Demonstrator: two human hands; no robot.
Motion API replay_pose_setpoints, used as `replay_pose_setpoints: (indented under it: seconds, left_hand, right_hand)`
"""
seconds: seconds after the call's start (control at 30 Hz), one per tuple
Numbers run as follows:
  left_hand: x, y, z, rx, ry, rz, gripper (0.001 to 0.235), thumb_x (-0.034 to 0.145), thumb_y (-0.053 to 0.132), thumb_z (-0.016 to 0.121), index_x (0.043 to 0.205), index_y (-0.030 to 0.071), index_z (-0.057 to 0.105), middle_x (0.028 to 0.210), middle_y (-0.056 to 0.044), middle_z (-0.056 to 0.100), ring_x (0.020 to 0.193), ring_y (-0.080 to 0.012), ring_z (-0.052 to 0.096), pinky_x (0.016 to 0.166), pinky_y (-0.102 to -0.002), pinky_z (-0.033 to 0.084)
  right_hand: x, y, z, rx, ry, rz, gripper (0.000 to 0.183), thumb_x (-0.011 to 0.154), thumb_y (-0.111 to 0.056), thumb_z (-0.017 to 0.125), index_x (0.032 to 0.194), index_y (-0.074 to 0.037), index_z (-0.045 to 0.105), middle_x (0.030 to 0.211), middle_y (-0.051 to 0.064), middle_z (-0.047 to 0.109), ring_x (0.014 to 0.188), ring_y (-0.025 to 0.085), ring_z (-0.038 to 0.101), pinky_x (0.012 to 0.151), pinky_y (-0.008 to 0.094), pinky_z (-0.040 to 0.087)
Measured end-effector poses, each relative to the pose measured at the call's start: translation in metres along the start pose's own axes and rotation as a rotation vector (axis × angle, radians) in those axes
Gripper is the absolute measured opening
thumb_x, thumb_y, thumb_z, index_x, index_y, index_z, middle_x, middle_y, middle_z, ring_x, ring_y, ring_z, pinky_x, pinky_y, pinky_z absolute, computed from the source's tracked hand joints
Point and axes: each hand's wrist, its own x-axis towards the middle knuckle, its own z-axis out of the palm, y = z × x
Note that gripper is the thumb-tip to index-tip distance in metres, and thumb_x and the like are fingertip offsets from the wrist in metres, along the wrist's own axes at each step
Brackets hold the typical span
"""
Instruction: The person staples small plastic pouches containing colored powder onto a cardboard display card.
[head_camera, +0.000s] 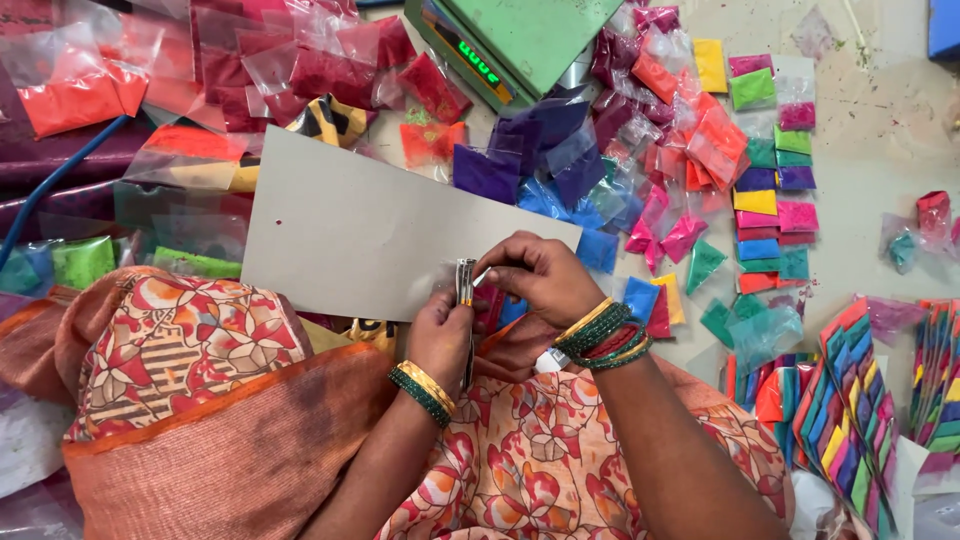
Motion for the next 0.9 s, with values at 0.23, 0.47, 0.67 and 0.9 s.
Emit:
replay_pose_setpoints:
  seconds: [0.23,0.47,0.67,0.9]
  left_hand:
    - [-0.006,0.011,0.004,-0.002,-0.028,0.017,0.029,0.092,0.003,0.050,0.114,-0.002,0.069,0.093,-0.006,0.074,0.079,-0.0117,0.067,0.073,-0.027,0.054]
    - [-0.002,0.004,-0.002,-0.012,-0.111,0.056,0.029,0.091,-0.001,0.049,0.111,-0.002,0.070,0.095,-0.007,0.073,0.078,-0.0105,0.063,0.071,-0.025,0.051]
    - [-0.005,0.016,0.002,-0.046,-0.146,0.022,0.030,0.089,-0.003,0.048,0.108,-0.002,0.071,0.096,-0.006,0.074,0.078,-0.0103,0.063,0.071,-0.025,0.051]
    - [-0.007,0.011,-0.002,-0.065,-0.183,0.067,0.036,0.089,-0.003,0.048,0.119,-0.004,0.068,0.098,-0.007,0.072,0.082,-0.0116,0.065,0.074,-0.025,0.053]
  right_hand:
    - [-0.004,-0.023,0.011,0.048,0.034,-0.035,0.018,0.097,-0.001,0.064,0.115,0.003,0.070,0.104,0.005,0.071,0.093,0.010,0.067,0.082,0.026,0.058]
    - [-0.006,-0.035,0.006,-0.111,0.040,-0.015,0.018,0.092,0.000,0.066,0.110,0.000,0.069,0.097,0.005,0.074,0.089,0.011,0.073,0.081,0.026,0.060]
    - [-0.008,-0.044,0.008,-0.365,0.029,-0.160,0.022,0.088,0.004,0.065,0.109,-0.003,0.070,0.096,0.008,0.074,0.089,0.014,0.073,0.081,0.027,0.059]
    - [-0.007,-0.047,0.020,-0.592,0.005,-0.375,0.029,0.077,0.006,0.075,0.102,-0.009,0.073,0.108,0.009,0.056,0.105,0.024,0.058,0.086,0.034,0.055]
